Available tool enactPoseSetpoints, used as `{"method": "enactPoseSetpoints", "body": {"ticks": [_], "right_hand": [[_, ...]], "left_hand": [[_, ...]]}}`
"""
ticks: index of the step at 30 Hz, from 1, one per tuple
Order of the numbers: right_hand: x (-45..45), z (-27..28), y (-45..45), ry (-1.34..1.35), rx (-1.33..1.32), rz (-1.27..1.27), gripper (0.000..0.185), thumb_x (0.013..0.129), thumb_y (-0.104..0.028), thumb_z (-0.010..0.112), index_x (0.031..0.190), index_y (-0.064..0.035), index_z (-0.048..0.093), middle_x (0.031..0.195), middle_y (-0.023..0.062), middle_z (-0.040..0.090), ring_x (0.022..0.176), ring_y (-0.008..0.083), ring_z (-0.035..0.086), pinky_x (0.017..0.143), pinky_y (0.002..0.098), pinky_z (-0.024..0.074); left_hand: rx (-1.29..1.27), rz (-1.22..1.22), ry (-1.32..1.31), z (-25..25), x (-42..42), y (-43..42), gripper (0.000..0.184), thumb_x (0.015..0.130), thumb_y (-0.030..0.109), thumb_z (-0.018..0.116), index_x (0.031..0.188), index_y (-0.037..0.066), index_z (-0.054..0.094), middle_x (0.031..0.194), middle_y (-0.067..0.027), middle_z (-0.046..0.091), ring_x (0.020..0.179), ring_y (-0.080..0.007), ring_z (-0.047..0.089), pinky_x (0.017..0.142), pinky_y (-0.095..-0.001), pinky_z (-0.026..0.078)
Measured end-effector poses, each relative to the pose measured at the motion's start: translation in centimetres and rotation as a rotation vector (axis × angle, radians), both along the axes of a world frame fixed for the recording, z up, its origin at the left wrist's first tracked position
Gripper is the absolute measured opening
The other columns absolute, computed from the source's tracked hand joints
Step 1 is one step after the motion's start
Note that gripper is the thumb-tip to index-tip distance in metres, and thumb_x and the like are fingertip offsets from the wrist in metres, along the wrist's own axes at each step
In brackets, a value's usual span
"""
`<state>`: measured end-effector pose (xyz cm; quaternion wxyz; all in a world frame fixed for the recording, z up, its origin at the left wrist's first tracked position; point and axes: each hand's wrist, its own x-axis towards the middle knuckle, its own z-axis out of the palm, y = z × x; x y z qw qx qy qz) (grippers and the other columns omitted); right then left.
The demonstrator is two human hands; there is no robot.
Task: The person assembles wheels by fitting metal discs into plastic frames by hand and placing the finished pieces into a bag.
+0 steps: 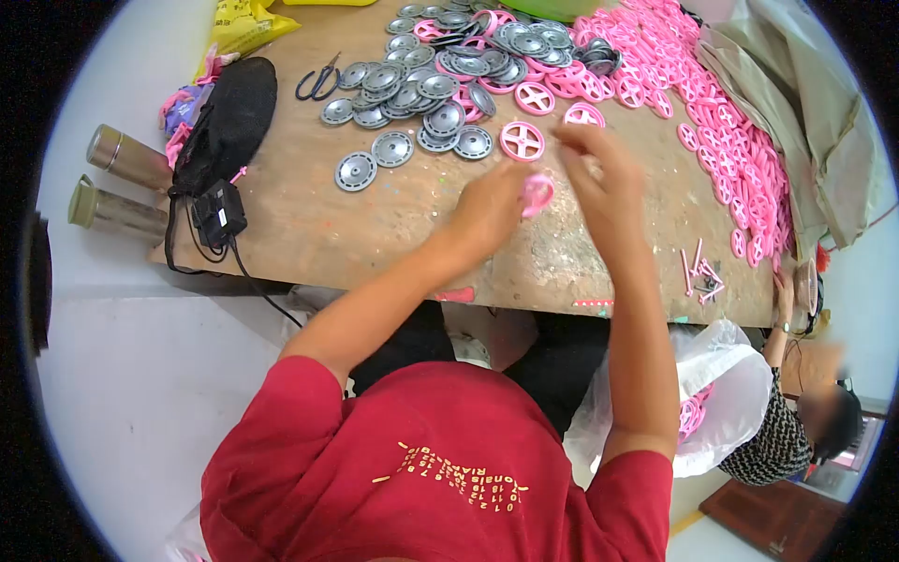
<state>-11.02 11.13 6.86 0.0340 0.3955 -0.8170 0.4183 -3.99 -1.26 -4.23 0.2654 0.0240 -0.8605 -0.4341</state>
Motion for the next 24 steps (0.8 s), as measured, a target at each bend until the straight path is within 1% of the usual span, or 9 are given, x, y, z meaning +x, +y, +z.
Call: {"method": "enactPoseSetpoints", "body": {"ticks": [2, 6, 9, 11, 12, 13, 16, 21, 24], "right_hand": [[-2.2, -2.7, -4.1, 0.091, 0.067, 0.115, 0.021, 0.086, -0.011, 0.061, 0.105, -0.0030, 0.065, 0.093, 0.0095, 0.067, 0.085, 0.0186, 0.063, 0.075, 0.0309, 0.0470], [-4.0, -7.5, -8.6, 0.076, 0.243, 0.173, 0.028, 0.076, -0.011, 0.067, 0.103, -0.0067, 0.065, 0.093, 0.0130, 0.066, 0.085, 0.0279, 0.061, 0.076, 0.0356, 0.0469], [-3.7, -9.4, -9.8, 0.271, 0.382, 0.093, 0.038, 0.070, -0.012, 0.070, 0.107, -0.0100, 0.063, 0.090, 0.0108, 0.064, 0.089, 0.0292, 0.058, 0.080, 0.0391, 0.0445], [-3.5, -9.5, -9.8, 0.361, 0.411, 0.033, 0.045, 0.066, -0.014, 0.072, 0.110, -0.0129, 0.061, 0.090, 0.0099, 0.062, 0.092, 0.0298, 0.055, 0.083, 0.0402, 0.0425], [-3.5, -9.3, -9.7, 0.317, 0.442, 0.046, 0.045, 0.066, -0.013, 0.071, 0.110, -0.0147, 0.062, 0.090, 0.0097, 0.061, 0.094, 0.0295, 0.054, 0.082, 0.0397, 0.0432], [-3.5, -9.2, -9.5, 0.315, 0.449, 0.046, 0.045, 0.066, -0.013, 0.071, 0.110, -0.0147, 0.062, 0.090, 0.0097, 0.061, 0.094, 0.0295, 0.054, 0.082, 0.0397, 0.0432], [-3.2, -8.1, -8.4, 0.138, 0.393, 0.032, 0.040, 0.071, -0.011, 0.069, 0.110, -0.0122, 0.062, 0.087, 0.0063, 0.060, 0.085, 0.0221, 0.056, 0.075, 0.0343, 0.0450], [1.5, -4.3, -5.6, -0.625, -0.194, -0.017, 0.026, 0.081, -0.005, 0.064, 0.106, -0.0023, 0.062, 0.084, 0.0016, 0.058, 0.070, 0.0084, 0.052, 0.062, 0.0226, 0.0430], [4.7, -4.5, -4.1, -0.600, -0.151, -0.021, 0.023, 0.082, -0.004, 0.063, 0.105, -0.0024, 0.064, 0.084, 0.0026, 0.058, 0.070, 0.0089, 0.052, 0.061, 0.0234, 0.0434]], "left_hand": [[-0.015, -0.047, 0.036, 1.1, 2.7, -0.1, 0.021, 0.081, 0.004, 0.054, 0.103, 0.003, 0.054, 0.093, -0.0219, 0.057, 0.080, -0.0421, 0.059, 0.069, -0.0481, 0.047], [0.182, -0.049, -0.218, 1.8, 7.1, -1.7, 0.019, 0.082, 0.005, 0.055, 0.100, 0.001, 0.053, 0.093, -0.0224, 0.059, 0.077, -0.0426, 0.060, 0.069, -0.0471, 0.048], [0.480, 0.006, -0.243, 0.2, 8.7, -3.4, 0.020, 0.083, 0.005, 0.057, 0.102, -0.001, 0.051, 0.096, -0.0196, 0.063, 0.075, -0.0337, 0.065, 0.065, -0.0393, 0.052], [1.073, -0.015, -0.186, 0.5, 9.3, -4.6, 0.025, 0.086, 0.004, 0.057, 0.109, 0.000, 0.049, 0.097, -0.0143, 0.064, 0.078, -0.0211, 0.066, 0.064, -0.0287, 0.054], [1.161, -0.038, -0.218, 0.6, 9.6, -5.4, 0.034, 0.089, 0.008, 0.058, 0.118, 0.000, 0.043, 0.100, -0.0114, 0.064, 0.083, -0.0143, 0.065, 0.068, -0.0228, 0.052], [1.168, -0.040, -0.220, 0.7, 9.6, -5.7, 0.034, 0.089, 0.008, 0.058, 0.118, 0.000, 0.043, 0.100, -0.0114, 0.064, 0.083, -0.0143, 0.065, 0.068, -0.0228, 0.052], [1.188, 0.038, -0.191, 0.9, 9.7, -6.3, 0.038, 0.089, 0.011, 0.057, 0.121, -0.002, 0.040, 0.104, -0.0123, 0.063, 0.091, -0.0164, 0.064, 0.073, -0.0253, 0.053], [1.315, 0.023, -0.171, 1.3, 9.3, -5.9, 0.038, 0.091, 0.009, 0.055, 0.123, -0.003, 0.037, 0.107, -0.0140, 0.060, 0.093, -0.0170, 0.063, 0.077, -0.0280, 0.054], [1.320, -0.053, -0.169, 1.5, 8.8, -4.8, 0.040, 0.092, 0.020, 0.058, 0.123, 0.001, 0.041, 0.106, -0.0134, 0.062, 0.093, -0.0184, 0.064, 0.079, -0.0298, 0.053]]}}
